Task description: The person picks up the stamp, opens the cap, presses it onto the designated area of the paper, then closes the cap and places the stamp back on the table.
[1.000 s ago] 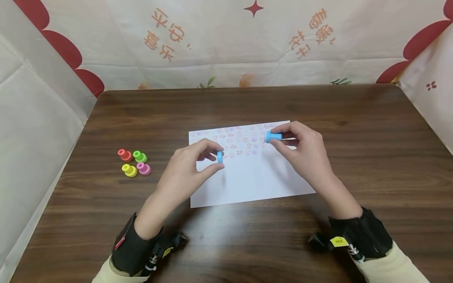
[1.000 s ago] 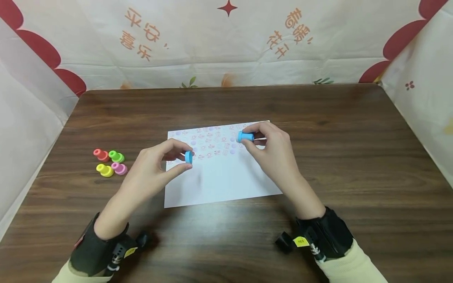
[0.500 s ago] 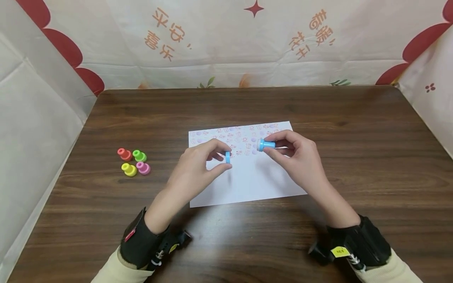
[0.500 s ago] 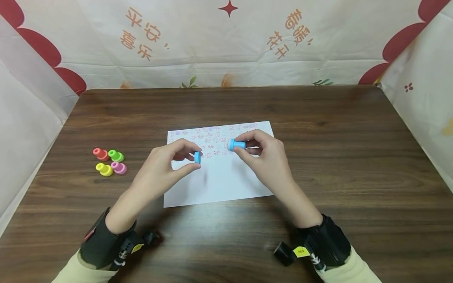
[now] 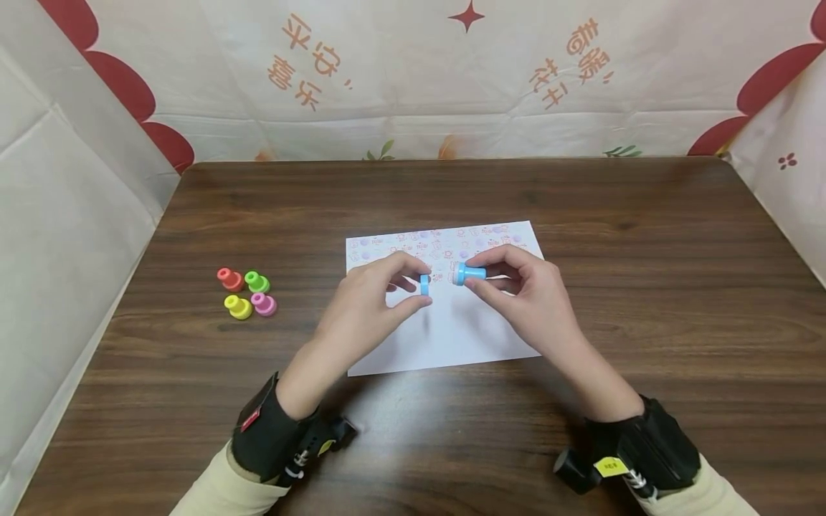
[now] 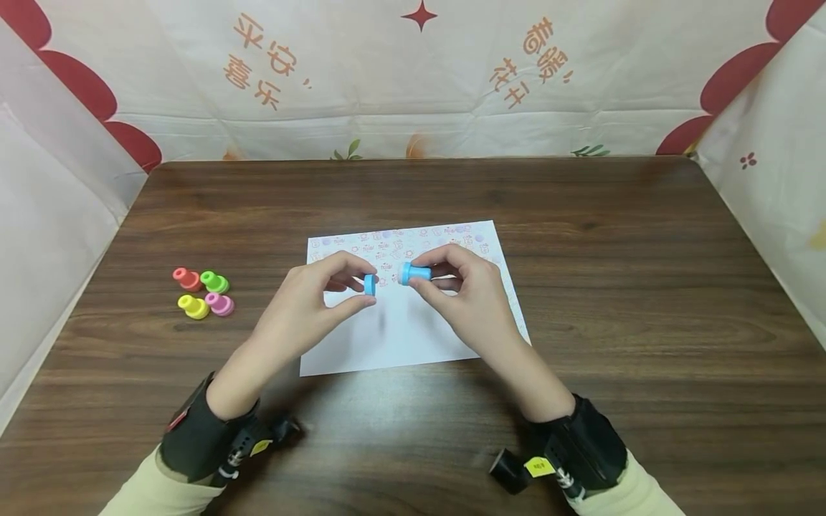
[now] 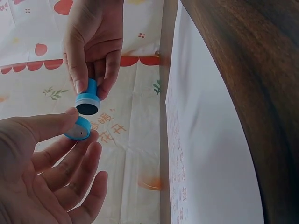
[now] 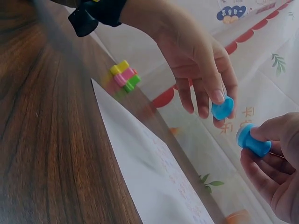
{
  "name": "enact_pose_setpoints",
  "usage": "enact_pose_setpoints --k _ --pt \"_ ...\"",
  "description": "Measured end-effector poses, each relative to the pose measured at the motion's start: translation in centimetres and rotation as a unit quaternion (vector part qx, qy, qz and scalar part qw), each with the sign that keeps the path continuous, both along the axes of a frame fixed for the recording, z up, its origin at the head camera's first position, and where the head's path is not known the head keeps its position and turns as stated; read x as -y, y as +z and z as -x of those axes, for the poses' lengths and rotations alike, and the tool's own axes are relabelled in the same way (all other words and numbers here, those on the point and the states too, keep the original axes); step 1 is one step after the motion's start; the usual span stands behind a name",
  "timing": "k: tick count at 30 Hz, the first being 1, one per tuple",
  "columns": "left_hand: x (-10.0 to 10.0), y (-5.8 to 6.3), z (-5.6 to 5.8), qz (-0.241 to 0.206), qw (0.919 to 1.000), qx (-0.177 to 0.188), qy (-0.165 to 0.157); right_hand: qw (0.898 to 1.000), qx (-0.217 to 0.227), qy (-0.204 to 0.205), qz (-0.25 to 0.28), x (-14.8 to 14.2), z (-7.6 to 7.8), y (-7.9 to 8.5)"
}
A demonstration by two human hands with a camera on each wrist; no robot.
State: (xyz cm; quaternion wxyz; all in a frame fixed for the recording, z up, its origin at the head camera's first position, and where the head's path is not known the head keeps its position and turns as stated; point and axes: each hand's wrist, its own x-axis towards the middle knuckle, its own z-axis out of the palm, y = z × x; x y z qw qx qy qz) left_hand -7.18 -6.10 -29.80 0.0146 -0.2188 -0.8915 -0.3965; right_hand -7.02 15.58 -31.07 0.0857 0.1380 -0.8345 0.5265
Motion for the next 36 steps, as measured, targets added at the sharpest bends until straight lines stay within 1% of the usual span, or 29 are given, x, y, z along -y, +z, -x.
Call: enact_pose_setpoints --k 5,11,18,22,27,36 --pt "-0.2 0.0 -0.1 -0.009 1.0000 0.000 -0.005 1.000 0.010 0.001 0.017 0.4 -0.3 -0.1" --pt "-0.2 0.0 -0.1 -0.008 1.0000 -0.002 0.000 0.999 0.025 0.005 0.037 0.6 -0.5 -0.1" --pt "-0.3 -0.1 -0.2 -0.012 0.9999 0.004 0.000 0.996 0.045 0.033 0.066 1.0 -0.8 0.1" --pt "-0.5 -0.1 -0.2 -0.021 0.9997 0.008 -0.004 0.995 0.047 0.049 0.072 1.4 -0.9 0.1" --pt "-0.6 -0.1 -0.3 -0.034 0.9993 0.012 -0.008 0.995 0.050 0.053 0.073 1.6 -1.0 -0.1" --pt "-0.8 -0.1 -0.4 -0.032 0.9994 0.004 -0.011 0.994 0.058 0.059 0.072 1.5 -1.1 -0.1"
